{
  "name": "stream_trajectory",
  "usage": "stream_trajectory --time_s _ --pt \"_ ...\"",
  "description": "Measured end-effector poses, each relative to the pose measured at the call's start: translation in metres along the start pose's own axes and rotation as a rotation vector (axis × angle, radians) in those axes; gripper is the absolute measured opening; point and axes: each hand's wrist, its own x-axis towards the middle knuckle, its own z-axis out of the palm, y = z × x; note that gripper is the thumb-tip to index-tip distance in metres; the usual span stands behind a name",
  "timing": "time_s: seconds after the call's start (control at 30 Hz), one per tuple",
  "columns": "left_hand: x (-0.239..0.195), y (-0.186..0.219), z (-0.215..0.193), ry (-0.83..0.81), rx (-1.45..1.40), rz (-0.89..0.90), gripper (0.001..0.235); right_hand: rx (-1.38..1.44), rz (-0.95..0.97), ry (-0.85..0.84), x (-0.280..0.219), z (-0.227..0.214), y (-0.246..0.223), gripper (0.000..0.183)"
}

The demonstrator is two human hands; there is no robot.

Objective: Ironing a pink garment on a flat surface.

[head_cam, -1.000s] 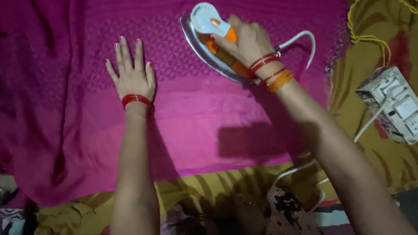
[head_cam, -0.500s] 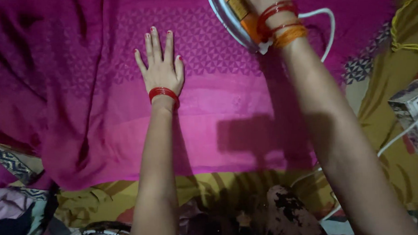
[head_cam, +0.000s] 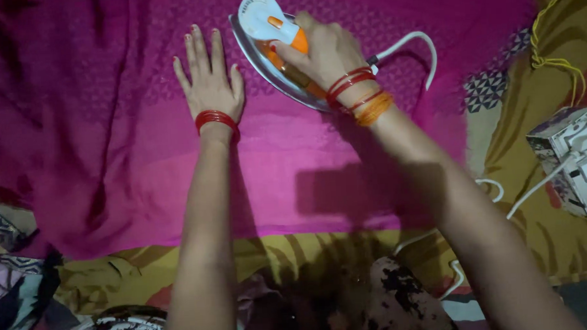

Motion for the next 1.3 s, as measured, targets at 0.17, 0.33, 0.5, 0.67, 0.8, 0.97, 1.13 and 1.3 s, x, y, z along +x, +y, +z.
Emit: stream_trajectory --time_s 0.17,0.33,0.5,0.67,0.8,0.97,1.13,1.3 --pt "0.001 0.003 -0.002 -0.007 0.005 0.001 0.067 0.013 -0.078 0.049 -0.001 0.008 0.011 0.061" --pt "0.003 0.003 -0.001 0.026 0.029 -0.016 0.066 0.022 -0.201 -0.087 -0.031 -0.014 0.004 0.066" --pt "0.004 0.01 -0.001 0.031 0.024 0.01 0.067 0.004 -0.046 -0.219 -0.077 -0.025 0.008 0.067" --pt "-0.008 0.01 -0.011 0.029 -0.017 -0.036 0.066 -0.017 -0.148 -0.097 -0.097 -0.013 0.012 0.064" --pt "0.003 0.005 -0.003 0.043 -0.022 -0.002 0.067 -0.092 -0.03 -0.158 -0.097 -0.019 0.004 0.064" --pt "0.012 -0.01 0.002 0.052 -0.018 0.067 0.068 -0.162 0.031 -0.104 -0.084 -0.01 -0.003 0.06" --pt "0.016 -0.047 -0.014 -0.033 -0.073 0.177 0.066 -0.165 0.059 -0.046 -0.043 0.004 -0.015 0.057" --pt "0.013 -0.082 -0.016 0.024 -0.073 0.179 0.065 -0.099 0.054 0.165 0.03 0.038 -0.005 0.055"
